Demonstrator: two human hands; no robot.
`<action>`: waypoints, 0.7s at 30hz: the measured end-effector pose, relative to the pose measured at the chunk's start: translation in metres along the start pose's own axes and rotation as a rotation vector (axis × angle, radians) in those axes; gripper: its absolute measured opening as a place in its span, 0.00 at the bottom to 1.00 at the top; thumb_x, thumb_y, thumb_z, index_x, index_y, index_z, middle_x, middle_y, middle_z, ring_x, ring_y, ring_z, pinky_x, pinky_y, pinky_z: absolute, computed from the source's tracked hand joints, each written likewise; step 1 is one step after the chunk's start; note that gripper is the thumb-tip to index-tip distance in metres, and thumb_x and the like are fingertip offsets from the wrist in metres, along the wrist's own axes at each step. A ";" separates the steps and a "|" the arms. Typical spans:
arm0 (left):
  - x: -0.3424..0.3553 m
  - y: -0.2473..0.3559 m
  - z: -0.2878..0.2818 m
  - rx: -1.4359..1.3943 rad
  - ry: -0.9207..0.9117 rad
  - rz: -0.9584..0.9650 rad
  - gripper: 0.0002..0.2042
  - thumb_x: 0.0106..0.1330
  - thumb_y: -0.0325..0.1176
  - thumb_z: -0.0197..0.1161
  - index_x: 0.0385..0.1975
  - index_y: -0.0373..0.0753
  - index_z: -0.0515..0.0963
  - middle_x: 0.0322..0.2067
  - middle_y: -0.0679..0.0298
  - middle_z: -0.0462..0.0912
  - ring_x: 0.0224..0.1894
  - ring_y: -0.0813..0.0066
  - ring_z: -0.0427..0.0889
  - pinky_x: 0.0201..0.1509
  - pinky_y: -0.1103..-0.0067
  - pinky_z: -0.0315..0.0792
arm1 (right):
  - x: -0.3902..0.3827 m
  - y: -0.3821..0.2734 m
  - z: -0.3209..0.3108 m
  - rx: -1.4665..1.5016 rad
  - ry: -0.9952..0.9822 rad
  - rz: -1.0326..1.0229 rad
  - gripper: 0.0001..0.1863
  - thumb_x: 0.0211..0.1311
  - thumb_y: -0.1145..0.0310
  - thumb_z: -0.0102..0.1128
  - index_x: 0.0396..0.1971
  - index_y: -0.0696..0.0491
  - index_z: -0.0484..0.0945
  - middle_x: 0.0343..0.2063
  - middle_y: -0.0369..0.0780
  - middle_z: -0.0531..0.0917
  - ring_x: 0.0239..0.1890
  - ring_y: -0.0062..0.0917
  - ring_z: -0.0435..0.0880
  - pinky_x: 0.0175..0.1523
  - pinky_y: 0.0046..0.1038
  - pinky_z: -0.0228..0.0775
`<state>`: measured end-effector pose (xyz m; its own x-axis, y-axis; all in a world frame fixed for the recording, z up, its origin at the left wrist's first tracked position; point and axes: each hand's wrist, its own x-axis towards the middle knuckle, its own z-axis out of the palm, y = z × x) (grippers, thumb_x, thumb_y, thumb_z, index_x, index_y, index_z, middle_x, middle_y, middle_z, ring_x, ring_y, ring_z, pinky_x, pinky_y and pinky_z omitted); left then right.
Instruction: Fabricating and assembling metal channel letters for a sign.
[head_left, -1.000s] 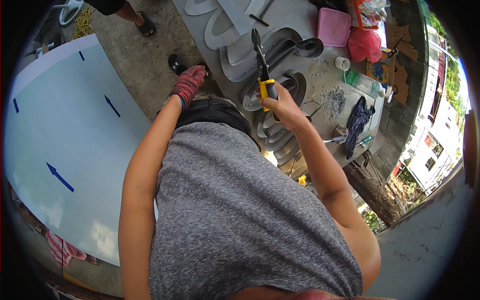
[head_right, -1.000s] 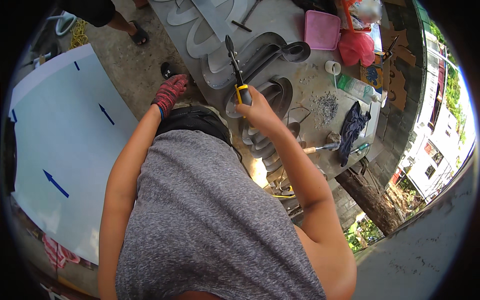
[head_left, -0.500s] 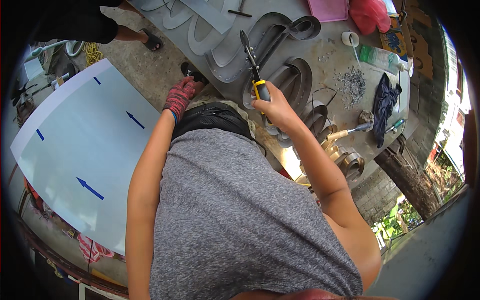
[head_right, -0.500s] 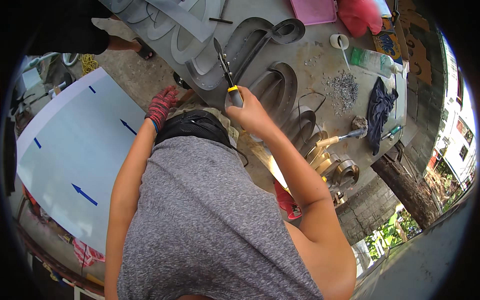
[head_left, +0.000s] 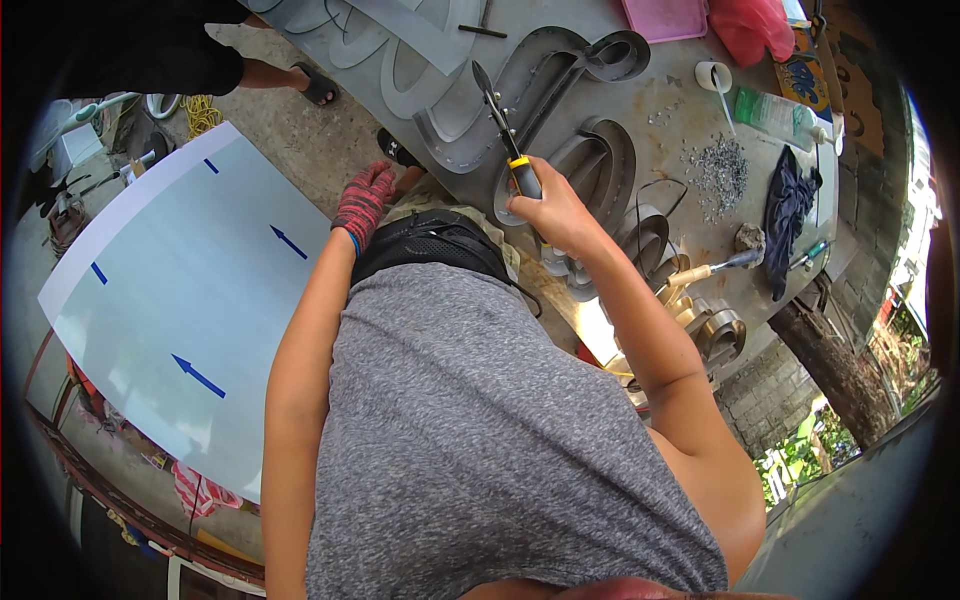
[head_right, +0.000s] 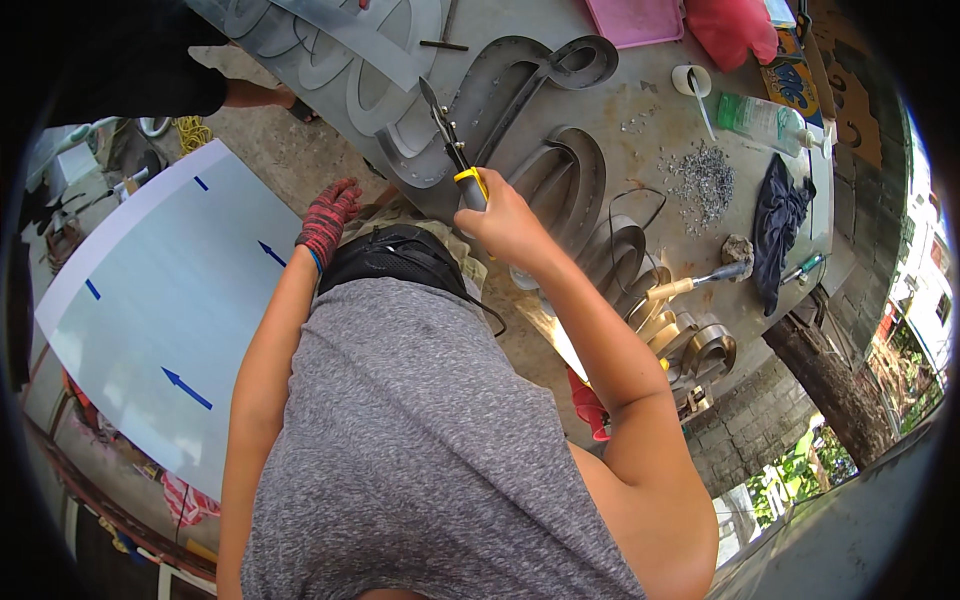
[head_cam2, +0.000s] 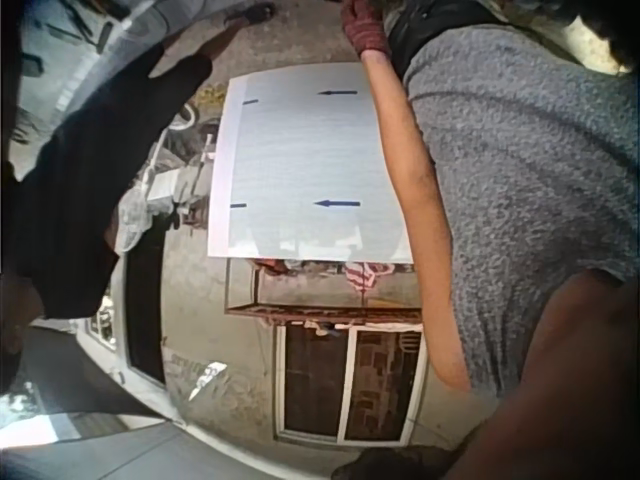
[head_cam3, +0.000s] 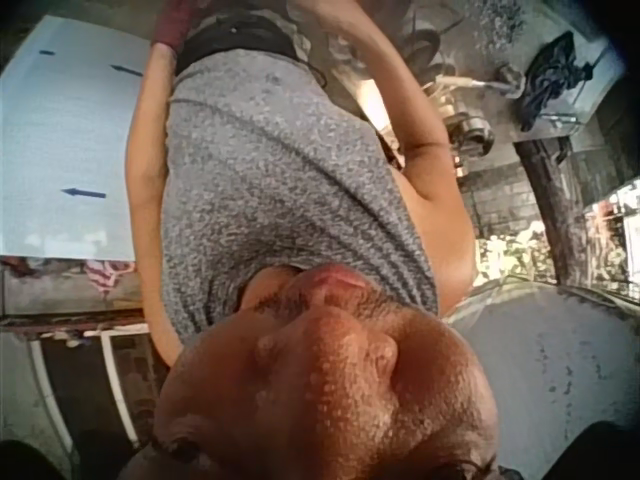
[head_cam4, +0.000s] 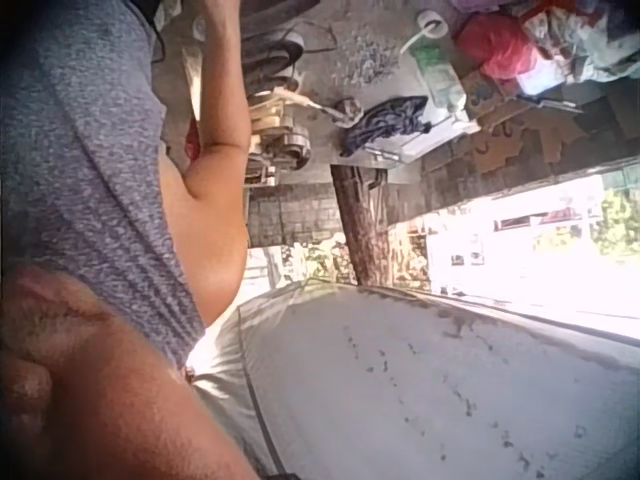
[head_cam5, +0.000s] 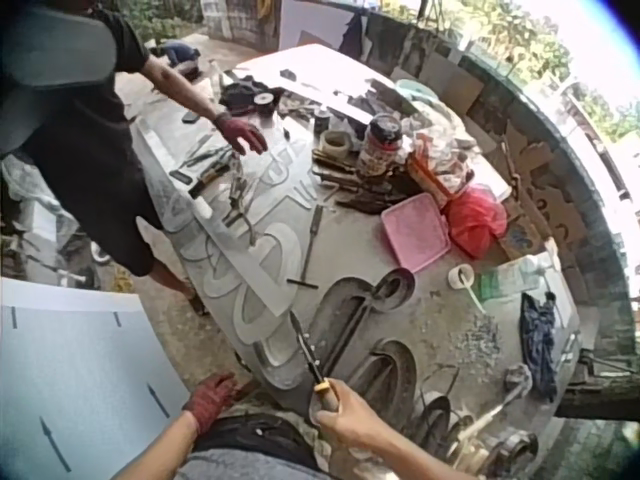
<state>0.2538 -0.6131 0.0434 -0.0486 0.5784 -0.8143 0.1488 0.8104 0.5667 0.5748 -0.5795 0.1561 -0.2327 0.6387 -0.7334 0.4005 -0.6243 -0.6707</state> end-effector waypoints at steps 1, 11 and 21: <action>0.001 0.000 0.001 0.002 -0.001 0.001 0.21 0.71 0.38 0.57 0.61 0.38 0.70 0.50 0.59 0.80 0.42 0.75 0.78 0.51 0.79 0.75 | 0.000 0.000 0.001 -0.019 -0.001 -0.002 0.36 0.47 0.65 0.59 0.60 0.62 0.64 0.34 0.47 0.79 0.28 0.28 0.80 0.31 0.30 0.72; 0.011 -0.015 0.017 -0.215 -0.061 0.030 0.19 0.72 0.40 0.56 0.59 0.39 0.72 0.47 0.64 0.79 0.40 0.78 0.78 0.47 0.81 0.74 | -0.006 -0.017 0.007 -0.330 -0.054 0.077 0.39 0.46 0.64 0.59 0.62 0.64 0.63 0.47 0.55 0.79 0.51 0.40 0.80 0.56 0.33 0.69; 0.037 -0.016 0.052 -0.172 0.160 0.345 0.20 0.66 0.41 0.62 0.53 0.37 0.76 0.44 0.57 0.83 0.46 0.65 0.81 0.52 0.74 0.74 | -0.003 -0.066 0.038 -0.848 -0.046 0.107 0.36 0.48 0.65 0.62 0.59 0.64 0.65 0.51 0.56 0.76 0.56 0.45 0.76 0.62 0.35 0.65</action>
<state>0.3005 -0.6098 -0.0024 -0.1796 0.8149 -0.5510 0.0162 0.5625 0.8266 0.5150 -0.5570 0.1984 -0.1846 0.5649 -0.8042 0.9458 -0.1203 -0.3016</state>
